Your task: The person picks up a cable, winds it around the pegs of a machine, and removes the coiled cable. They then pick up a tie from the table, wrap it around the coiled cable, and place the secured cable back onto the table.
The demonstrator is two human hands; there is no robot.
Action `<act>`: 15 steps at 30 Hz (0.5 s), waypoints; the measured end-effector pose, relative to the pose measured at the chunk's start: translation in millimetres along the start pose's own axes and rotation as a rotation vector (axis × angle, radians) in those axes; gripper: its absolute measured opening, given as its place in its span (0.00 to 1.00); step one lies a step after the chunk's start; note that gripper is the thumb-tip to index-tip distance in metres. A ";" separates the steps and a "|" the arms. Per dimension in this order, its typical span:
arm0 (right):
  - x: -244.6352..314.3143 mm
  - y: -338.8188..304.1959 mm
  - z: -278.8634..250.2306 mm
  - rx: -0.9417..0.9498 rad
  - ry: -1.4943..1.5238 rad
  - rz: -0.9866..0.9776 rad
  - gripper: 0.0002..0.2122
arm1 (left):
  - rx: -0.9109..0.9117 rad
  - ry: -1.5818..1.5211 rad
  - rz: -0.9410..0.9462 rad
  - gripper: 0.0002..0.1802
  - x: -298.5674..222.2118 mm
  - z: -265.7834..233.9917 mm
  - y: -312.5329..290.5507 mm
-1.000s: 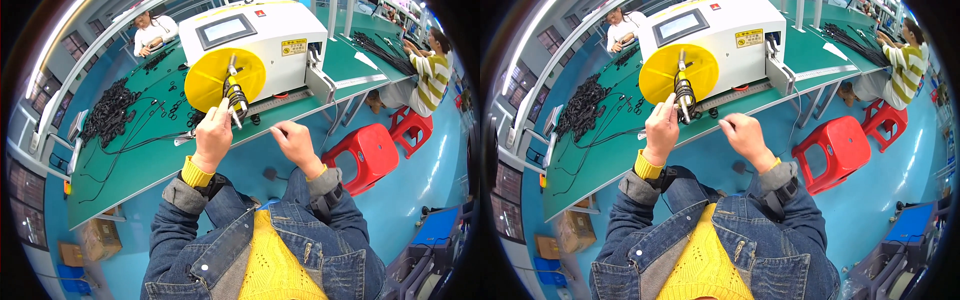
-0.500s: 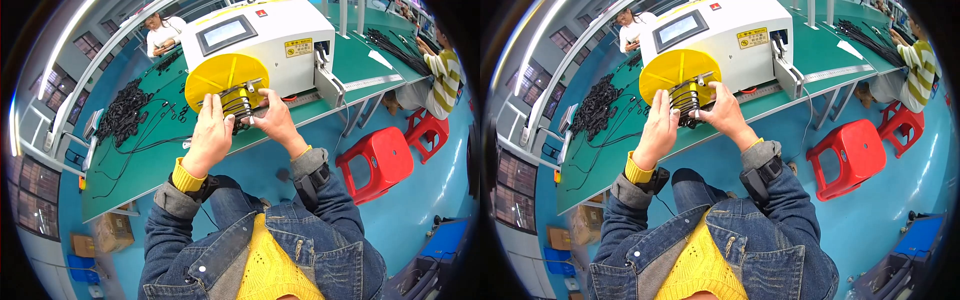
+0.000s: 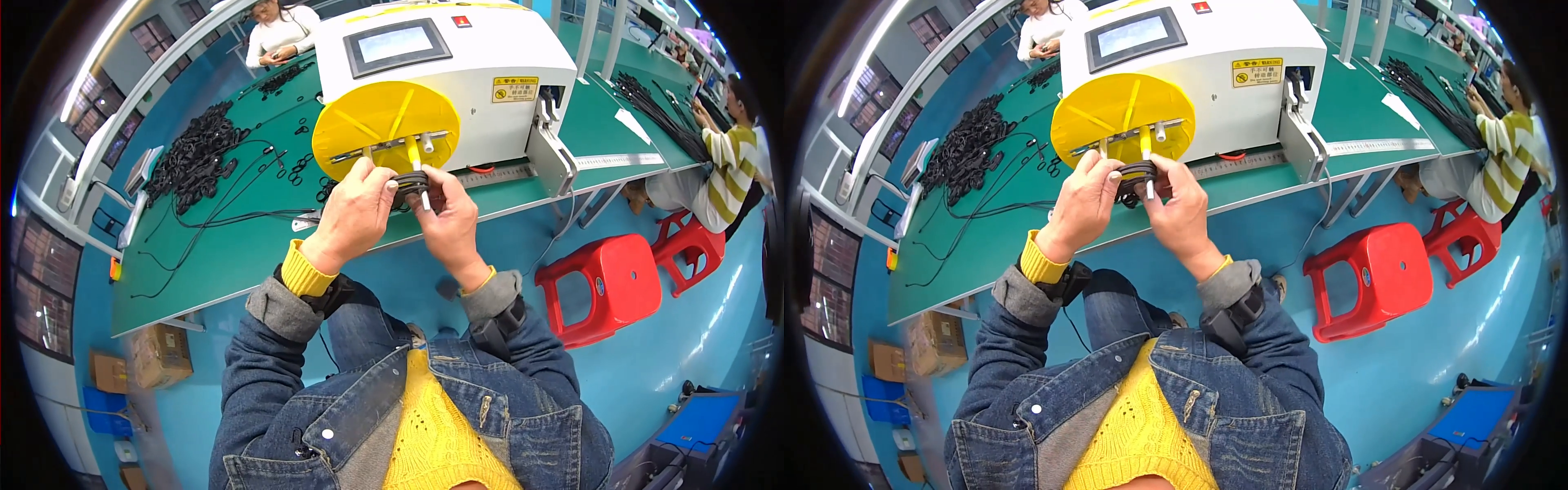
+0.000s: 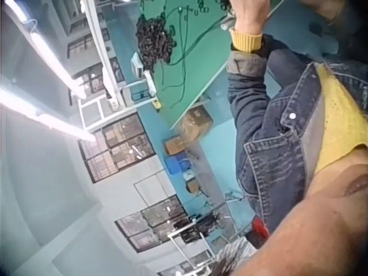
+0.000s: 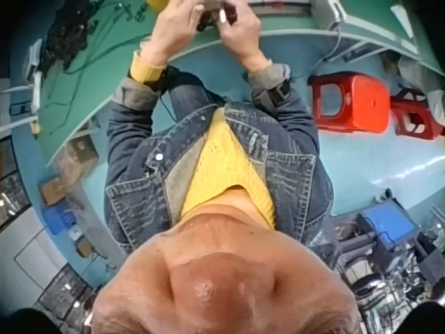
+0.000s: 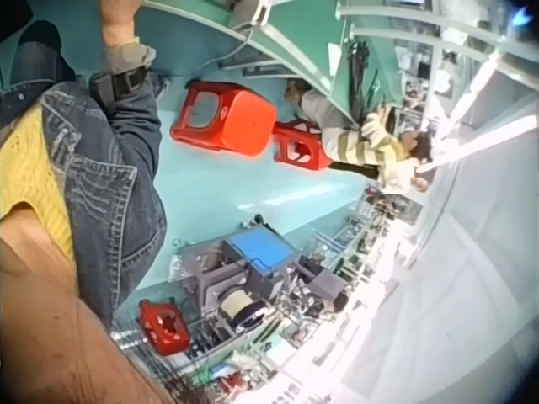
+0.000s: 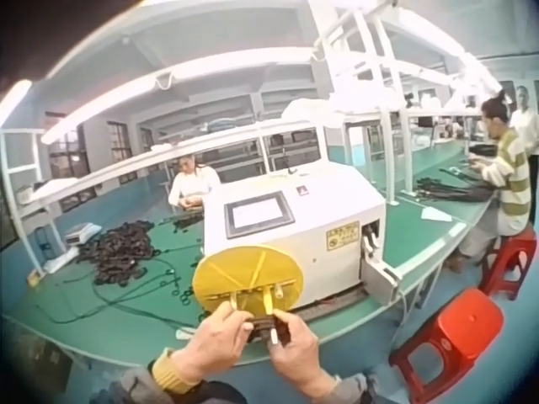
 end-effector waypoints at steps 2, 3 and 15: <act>8.4 -6.0 4.3 -0.120 -0.106 -0.039 0.21 | -0.078 0.043 0.040 0.14 -3.7 -2.6 -0.5; 8.4 -2.7 8.1 -0.114 -0.107 -0.042 0.21 | -0.084 0.044 0.037 0.14 -4.4 -3.2 0.1; 40.8 -37.7 -3.8 -0.075 -0.362 -0.033 0.11 | 0.025 0.070 0.016 0.10 -50.9 -0.1 -26.1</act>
Point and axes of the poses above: each hand's wrist, its own y-axis towards the middle knuckle, its own z-axis out of the palm, x = y × z, the point moved 5 cm from there along y, towards the middle knuckle, and after that the axes turned 15 degrees about y, right-handed, at the moved point
